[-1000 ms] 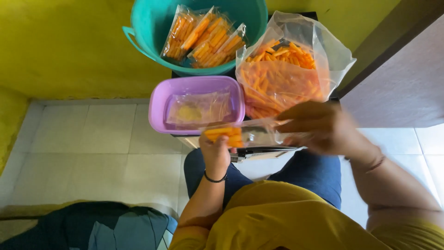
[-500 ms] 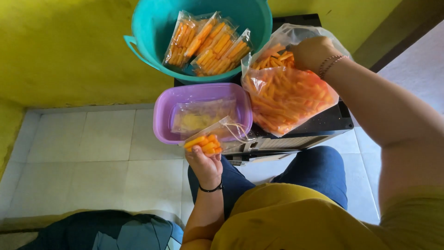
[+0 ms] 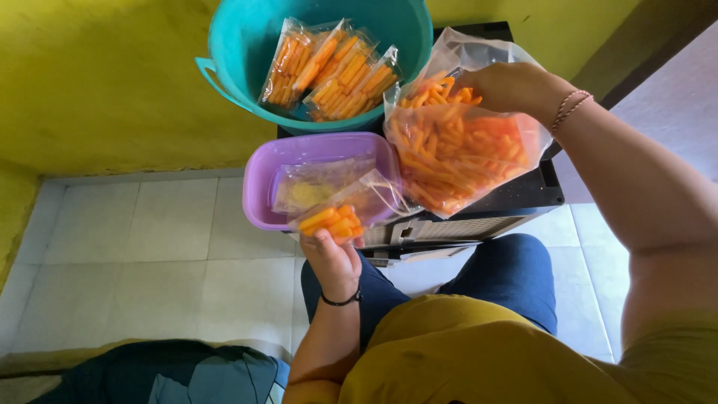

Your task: Packaging orange stick snacks into small plastic bags

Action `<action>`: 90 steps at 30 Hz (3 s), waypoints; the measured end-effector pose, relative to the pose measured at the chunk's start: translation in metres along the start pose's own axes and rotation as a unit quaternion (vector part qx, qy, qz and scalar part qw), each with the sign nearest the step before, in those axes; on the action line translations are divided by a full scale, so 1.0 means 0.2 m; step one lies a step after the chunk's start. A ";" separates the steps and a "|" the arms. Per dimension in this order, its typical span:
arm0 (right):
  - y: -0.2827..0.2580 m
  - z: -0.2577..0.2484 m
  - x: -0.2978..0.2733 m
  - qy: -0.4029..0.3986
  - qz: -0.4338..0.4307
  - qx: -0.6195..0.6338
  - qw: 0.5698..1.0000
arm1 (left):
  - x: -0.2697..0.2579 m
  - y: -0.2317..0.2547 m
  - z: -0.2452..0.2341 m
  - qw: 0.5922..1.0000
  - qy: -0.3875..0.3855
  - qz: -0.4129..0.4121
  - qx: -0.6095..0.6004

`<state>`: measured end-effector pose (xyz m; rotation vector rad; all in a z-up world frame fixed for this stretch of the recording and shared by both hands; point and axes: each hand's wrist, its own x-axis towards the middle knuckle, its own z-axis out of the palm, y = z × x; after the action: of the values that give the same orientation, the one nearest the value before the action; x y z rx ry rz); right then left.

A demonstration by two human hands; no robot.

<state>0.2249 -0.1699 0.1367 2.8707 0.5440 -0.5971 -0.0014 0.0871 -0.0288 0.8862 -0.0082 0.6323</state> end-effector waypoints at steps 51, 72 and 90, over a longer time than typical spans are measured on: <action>0.09 -0.09 -0.41 0.485 -0.453 0.339 0.667 | 0.32 0.02 0.73 0.993 -0.115 -0.009 -0.007; 0.12 -0.22 -0.40 0.267 -0.628 0.197 0.704 | 0.31 0.00 0.73 0.989 -0.129 -0.066 0.016; 0.41 -0.11 -0.45 0.377 -0.367 0.208 0.824 | 0.33 0.02 0.68 0.996 -0.088 -0.003 0.027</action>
<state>0.1874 -0.2699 0.2002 3.1425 1.8897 0.5021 0.0831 0.0246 0.0784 0.9910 -0.1480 0.5488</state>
